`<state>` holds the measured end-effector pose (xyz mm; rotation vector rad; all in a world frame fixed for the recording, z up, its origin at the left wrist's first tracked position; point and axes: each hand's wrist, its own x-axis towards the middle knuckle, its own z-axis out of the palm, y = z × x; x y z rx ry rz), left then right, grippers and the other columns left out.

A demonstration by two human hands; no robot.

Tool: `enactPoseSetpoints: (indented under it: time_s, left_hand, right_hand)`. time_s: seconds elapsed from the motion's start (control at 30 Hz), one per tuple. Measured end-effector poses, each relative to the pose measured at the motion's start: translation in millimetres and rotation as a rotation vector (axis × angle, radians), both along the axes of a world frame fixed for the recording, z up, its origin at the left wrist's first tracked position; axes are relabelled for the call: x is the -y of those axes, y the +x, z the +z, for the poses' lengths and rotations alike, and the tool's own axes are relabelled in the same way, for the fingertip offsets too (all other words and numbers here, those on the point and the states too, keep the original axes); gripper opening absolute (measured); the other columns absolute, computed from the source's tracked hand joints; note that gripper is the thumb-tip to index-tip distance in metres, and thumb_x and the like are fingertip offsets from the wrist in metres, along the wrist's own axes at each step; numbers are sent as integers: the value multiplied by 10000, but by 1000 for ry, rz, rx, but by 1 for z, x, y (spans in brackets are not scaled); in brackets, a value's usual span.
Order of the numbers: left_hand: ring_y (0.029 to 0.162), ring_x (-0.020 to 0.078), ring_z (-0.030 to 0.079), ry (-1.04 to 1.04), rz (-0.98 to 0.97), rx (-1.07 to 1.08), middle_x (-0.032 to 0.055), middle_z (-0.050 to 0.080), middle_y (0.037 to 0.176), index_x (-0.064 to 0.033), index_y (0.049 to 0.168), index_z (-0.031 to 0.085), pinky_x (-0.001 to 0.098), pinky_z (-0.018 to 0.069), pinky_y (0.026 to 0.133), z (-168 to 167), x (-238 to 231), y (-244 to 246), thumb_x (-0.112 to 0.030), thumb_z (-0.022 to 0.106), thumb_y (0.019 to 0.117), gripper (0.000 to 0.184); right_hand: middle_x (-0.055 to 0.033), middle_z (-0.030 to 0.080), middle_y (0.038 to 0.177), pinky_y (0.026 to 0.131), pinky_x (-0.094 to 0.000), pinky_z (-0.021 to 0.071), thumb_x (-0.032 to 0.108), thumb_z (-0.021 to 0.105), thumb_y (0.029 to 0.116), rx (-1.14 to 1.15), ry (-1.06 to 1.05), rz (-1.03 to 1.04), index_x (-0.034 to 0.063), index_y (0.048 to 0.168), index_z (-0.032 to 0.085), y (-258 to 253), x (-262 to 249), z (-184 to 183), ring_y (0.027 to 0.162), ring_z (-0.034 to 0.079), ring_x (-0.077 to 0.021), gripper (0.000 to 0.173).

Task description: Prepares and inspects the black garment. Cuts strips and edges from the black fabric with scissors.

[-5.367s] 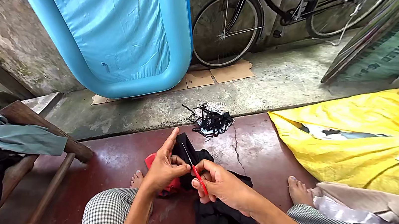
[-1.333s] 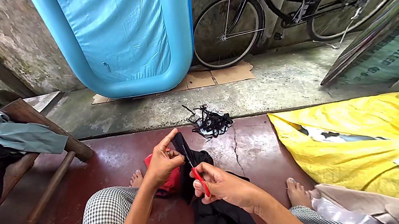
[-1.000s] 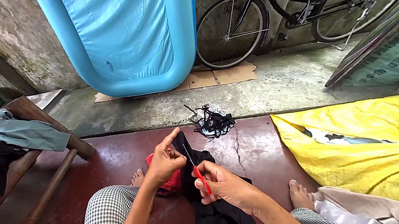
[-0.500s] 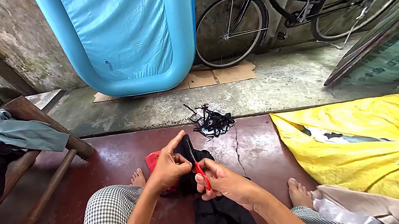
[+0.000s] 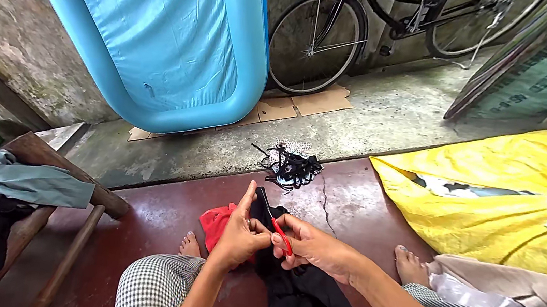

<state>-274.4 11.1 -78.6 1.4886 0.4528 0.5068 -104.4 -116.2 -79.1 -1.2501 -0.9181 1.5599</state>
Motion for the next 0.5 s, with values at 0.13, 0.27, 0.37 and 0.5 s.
enactPoseSetpoints:
  time_s: [0.13, 0.27, 0.37, 0.5]
  left_hand:
    - [640, 194, 656, -23, -11, -2, 67, 339, 1594, -401, 1637, 136, 375, 627, 645, -2, -2, 1, 112, 805, 694, 1264]
    - [755, 207, 687, -11, 3, -72, 89, 473, 1505, -337, 1636, 213, 387, 623, 723, 2, -12, -5, 29, 789, 750, 1118]
    - [835, 192, 675, 25, 130, -120, 78, 616, 1364, -218, 1536, 477, 362, 590, 747, 9, -18, -7, -52, 705, 863, 730]
    - [940, 221, 679, -16, 293, -107, 119, 685, 1211, -76, 1366, 640, 393, 584, 815, 5, -24, -1, -49, 643, 966, 401]
  right_hand:
    - [-67, 648, 871, 730, -395, 613, 238, 694, 974, -5, -2, -75, 107, 1177, 575, -2, 0, 2, 754, 675, -183, 269]
    - [-62, 672, 859, 697, -367, 612, 210, 701, 968, 88, -12, -40, 110, 1173, 573, -1, 1, 3, 737, 688, -176, 262]
    - [-54, 693, 875, 671, -331, 597, 202, 722, 953, 221, -24, -11, 121, 1182, 566, 0, 1, -3, 746, 695, -166, 288]
    - [-42, 692, 862, 620, -314, 561, 266, 761, 921, 426, -5, 27, 134, 1180, 576, 1, 2, -11, 719, 676, -150, 344]
